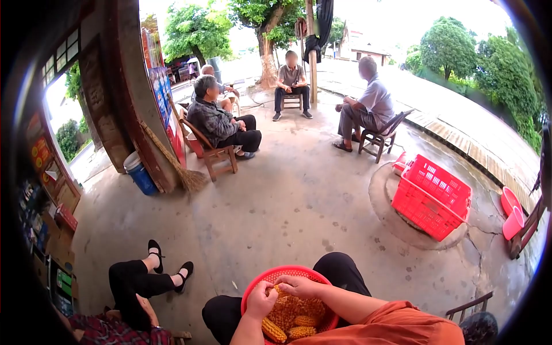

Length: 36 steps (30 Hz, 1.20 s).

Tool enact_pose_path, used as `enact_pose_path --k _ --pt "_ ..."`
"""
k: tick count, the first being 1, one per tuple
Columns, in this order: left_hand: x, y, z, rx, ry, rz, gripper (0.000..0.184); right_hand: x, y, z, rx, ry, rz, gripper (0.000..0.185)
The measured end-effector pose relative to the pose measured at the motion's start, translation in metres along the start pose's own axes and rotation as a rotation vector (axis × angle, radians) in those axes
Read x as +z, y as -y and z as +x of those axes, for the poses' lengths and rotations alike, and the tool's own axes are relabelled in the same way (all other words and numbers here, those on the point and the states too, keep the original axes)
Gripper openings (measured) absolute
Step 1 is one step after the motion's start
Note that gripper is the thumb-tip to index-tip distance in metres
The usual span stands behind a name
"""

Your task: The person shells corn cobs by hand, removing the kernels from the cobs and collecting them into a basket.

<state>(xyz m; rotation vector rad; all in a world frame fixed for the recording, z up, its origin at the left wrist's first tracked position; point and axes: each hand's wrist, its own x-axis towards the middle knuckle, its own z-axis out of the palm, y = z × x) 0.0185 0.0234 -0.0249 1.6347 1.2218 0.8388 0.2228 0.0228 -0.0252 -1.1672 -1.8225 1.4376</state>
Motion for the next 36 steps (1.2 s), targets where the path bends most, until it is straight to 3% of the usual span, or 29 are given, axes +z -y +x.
enact_pose_path --k 3,5,9,11,14,18,20,23,27,29,32,34,36 --pt "0.000 -0.001 0.000 0.027 -0.002 0.078 0.021 -0.001 0.010 -0.003 -0.005 0.006 -0.001 0.036" --pt "0.001 0.007 0.003 0.158 -0.097 0.185 0.019 0.000 0.012 -0.004 -0.016 0.011 -0.002 0.036" --pt "-0.001 0.003 0.004 0.213 -0.083 0.089 0.019 -0.003 0.017 -0.004 0.023 -0.021 -0.001 0.035" --pt "-0.002 0.000 0.002 0.092 -0.012 -0.066 0.022 -0.004 0.015 -0.004 0.038 -0.038 -0.013 0.034" --pt "0.002 -0.005 -0.001 0.013 0.056 -0.011 0.027 -0.004 0.007 -0.001 -0.003 -0.069 -0.054 0.034" --pt "0.002 0.000 -0.002 0.043 0.091 0.018 0.030 -0.008 0.010 0.001 0.065 0.005 -0.036 0.035" --pt "-0.002 -0.010 -0.004 -0.061 0.171 -0.089 0.029 -0.008 0.009 0.001 0.079 0.026 -0.052 0.034" --pt "-0.002 0.008 0.001 -0.057 0.234 -0.192 0.029 -0.009 0.010 0.000 0.094 0.056 -0.063 0.037" --pt "-0.005 0.002 0.001 -0.047 0.243 -0.199 0.025 -0.013 0.016 -0.007 0.030 0.035 -0.058 0.040" --pt "-0.005 -0.008 -0.001 -0.093 0.214 -0.399 0.022 -0.009 0.014 -0.012 0.060 0.030 -0.017 0.041" --pt "-0.007 -0.007 -0.003 -0.080 0.210 -0.337 0.020 -0.008 0.010 -0.013 -0.104 -0.046 0.001 0.041" --pt "-0.009 -0.011 -0.003 -0.108 0.216 -0.378 0.020 -0.011 0.030 -0.021 0.159 0.047 0.228 0.041" --pt "-0.009 -0.020 -0.005 -0.133 0.206 -0.385 0.021 -0.006 0.023 -0.022 0.148 0.012 0.319 0.039"
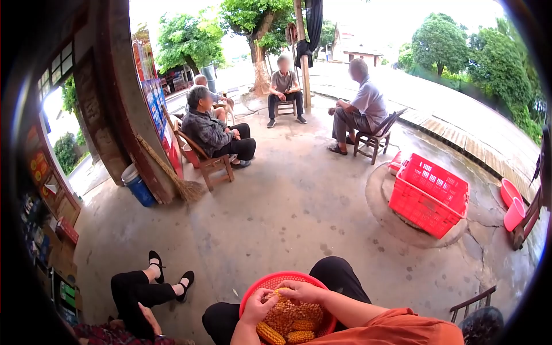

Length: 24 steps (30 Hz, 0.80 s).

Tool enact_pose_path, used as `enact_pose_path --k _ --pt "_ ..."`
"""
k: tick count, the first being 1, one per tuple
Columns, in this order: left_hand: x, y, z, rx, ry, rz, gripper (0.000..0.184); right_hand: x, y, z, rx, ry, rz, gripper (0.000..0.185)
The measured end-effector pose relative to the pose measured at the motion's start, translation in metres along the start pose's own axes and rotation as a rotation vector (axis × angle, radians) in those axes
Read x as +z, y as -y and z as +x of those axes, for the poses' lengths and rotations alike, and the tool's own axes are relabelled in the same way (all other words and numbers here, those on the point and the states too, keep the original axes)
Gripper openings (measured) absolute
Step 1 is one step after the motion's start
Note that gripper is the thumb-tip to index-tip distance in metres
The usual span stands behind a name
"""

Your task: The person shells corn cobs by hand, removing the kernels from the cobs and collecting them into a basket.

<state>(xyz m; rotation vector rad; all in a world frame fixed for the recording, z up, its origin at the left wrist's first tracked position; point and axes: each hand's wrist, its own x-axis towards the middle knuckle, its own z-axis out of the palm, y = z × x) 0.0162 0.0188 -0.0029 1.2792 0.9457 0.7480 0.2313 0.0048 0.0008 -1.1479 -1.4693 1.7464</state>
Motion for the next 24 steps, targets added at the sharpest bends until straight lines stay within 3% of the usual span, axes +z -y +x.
enact_pose_path --k 4,7,16,18,19,22,24 --pt "0.001 -0.005 -0.001 -0.026 0.000 0.002 0.022 0.005 -0.014 0.005 0.004 -0.086 -0.038 0.040" --pt "-0.001 0.006 0.001 -0.011 0.020 -0.012 0.019 0.008 -0.022 0.009 -0.164 -0.132 -0.160 0.042" --pt "-0.002 0.026 0.007 0.061 0.034 0.054 0.016 0.013 -0.036 0.018 -0.099 -0.129 -0.230 0.048" --pt "0.004 0.016 0.002 0.198 -0.051 0.254 0.022 0.014 -0.042 0.022 -0.128 -0.169 -0.255 0.048" --pt "0.004 0.012 0.001 0.164 -0.054 0.313 0.023 0.015 -0.044 0.024 -0.149 -0.200 -0.299 0.050" --pt "0.005 0.010 0.001 0.250 -0.055 0.385 0.022 0.012 -0.029 0.019 0.027 -0.111 -0.243 0.045" --pt "0.007 0.012 0.004 0.253 -0.068 0.387 0.021 0.010 -0.028 0.020 0.026 -0.109 -0.239 0.045"
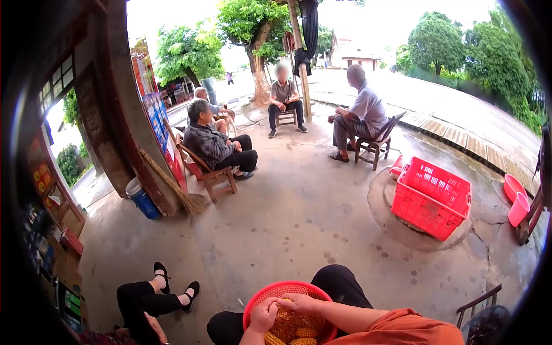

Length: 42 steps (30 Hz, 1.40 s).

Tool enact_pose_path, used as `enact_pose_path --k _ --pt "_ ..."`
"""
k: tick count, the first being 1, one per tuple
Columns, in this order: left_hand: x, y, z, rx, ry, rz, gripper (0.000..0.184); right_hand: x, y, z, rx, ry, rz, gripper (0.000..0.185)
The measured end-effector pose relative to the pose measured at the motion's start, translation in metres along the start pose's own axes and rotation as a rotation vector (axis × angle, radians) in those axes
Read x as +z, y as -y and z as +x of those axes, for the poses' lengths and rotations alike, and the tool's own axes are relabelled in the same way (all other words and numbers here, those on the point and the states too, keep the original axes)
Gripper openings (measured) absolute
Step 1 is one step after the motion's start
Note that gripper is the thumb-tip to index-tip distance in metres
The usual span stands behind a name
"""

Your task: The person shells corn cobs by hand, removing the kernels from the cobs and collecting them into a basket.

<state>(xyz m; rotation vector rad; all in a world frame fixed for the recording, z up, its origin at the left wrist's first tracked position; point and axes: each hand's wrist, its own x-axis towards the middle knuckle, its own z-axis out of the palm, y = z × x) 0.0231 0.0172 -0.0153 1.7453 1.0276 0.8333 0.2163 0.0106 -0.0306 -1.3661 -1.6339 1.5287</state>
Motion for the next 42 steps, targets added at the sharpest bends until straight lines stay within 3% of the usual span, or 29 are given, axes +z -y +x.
enact_pose_path --k 5,9,15,26,37,42 --pt "0.001 0.011 -0.001 0.029 -0.111 0.204 0.018 0.005 -0.013 0.003 -0.060 -0.029 -0.021 0.055" --pt "0.001 0.006 0.001 0.011 -0.124 0.182 0.018 -0.001 0.000 -0.003 -0.117 -0.049 -0.045 0.054" --pt "0.004 -0.006 0.001 0.065 -0.095 0.002 0.015 -0.006 0.020 -0.014 -0.067 -0.011 -0.045 0.049" --pt "0.001 -0.011 -0.001 -0.128 0.031 -0.427 0.018 -0.008 0.013 -0.010 -0.046 0.008 0.069 0.042" --pt "-0.001 -0.015 -0.004 -0.165 0.077 -0.411 0.022 -0.011 0.012 -0.010 -0.021 -0.023 0.059 0.040" --pt "0.005 0.003 0.000 -0.008 0.023 -0.267 0.023 -0.009 0.027 -0.019 -0.017 -0.057 0.138 0.046"
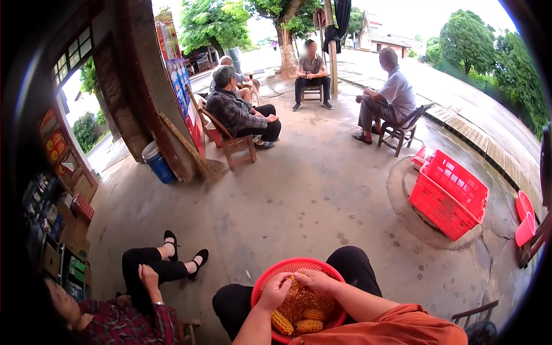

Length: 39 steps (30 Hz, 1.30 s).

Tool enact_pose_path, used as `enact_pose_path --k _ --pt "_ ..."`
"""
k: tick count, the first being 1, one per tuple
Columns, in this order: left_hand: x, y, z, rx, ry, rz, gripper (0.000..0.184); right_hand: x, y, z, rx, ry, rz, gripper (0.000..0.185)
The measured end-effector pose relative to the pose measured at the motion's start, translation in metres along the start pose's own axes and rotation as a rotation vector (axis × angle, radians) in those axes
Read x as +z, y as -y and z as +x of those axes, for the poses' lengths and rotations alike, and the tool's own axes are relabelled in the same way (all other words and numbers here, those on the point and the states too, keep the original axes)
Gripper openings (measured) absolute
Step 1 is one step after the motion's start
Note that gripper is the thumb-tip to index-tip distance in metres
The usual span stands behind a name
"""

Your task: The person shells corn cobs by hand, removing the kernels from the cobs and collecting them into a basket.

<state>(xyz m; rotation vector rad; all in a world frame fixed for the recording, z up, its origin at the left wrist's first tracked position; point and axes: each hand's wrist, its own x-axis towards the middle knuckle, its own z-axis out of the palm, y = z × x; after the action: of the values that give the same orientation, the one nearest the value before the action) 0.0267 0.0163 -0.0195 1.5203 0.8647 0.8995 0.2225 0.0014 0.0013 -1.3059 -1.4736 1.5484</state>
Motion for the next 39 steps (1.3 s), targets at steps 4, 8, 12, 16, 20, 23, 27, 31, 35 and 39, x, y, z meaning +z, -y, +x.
enact_pose_path --k 4,8,12,16,20,23,27,31,35,39 --pt "0.003 -0.008 -0.001 0.095 -0.062 0.283 0.023 0.001 -0.005 0.004 0.011 0.000 -0.061 0.042" --pt "0.006 -0.020 -0.002 0.108 -0.114 0.408 0.021 0.001 -0.022 0.012 0.040 -0.011 -0.063 0.042" --pt "0.004 -0.019 -0.001 -0.031 -0.108 0.427 0.021 0.001 0.004 0.004 0.093 0.074 -0.062 0.042" --pt "-0.001 0.003 0.000 -0.134 -0.076 0.389 0.021 0.001 -0.008 0.007 0.080 0.058 -0.087 0.042" --pt "0.001 -0.014 -0.001 -0.123 0.022 0.040 0.031 -0.004 -0.007 0.012 0.132 0.065 0.040 0.046" --pt "-0.001 -0.013 -0.001 -0.127 0.064 -0.016 0.037 -0.004 -0.003 0.010 0.124 0.063 0.076 0.046" --pt "-0.002 -0.019 -0.001 -0.119 0.074 0.061 0.037 -0.003 -0.017 0.016 0.102 0.051 0.081 0.048" --pt "-0.002 -0.015 -0.003 -0.069 0.076 0.092 0.037 -0.005 -0.015 0.012 0.051 0.049 0.041 0.050" --pt "-0.002 -0.017 -0.004 -0.033 0.088 0.088 0.038 -0.008 -0.035 0.020 0.020 0.044 -0.013 0.047" --pt "-0.003 -0.009 -0.004 0.035 0.084 0.079 0.037 -0.005 -0.008 0.009 0.075 0.081 0.123 0.048"
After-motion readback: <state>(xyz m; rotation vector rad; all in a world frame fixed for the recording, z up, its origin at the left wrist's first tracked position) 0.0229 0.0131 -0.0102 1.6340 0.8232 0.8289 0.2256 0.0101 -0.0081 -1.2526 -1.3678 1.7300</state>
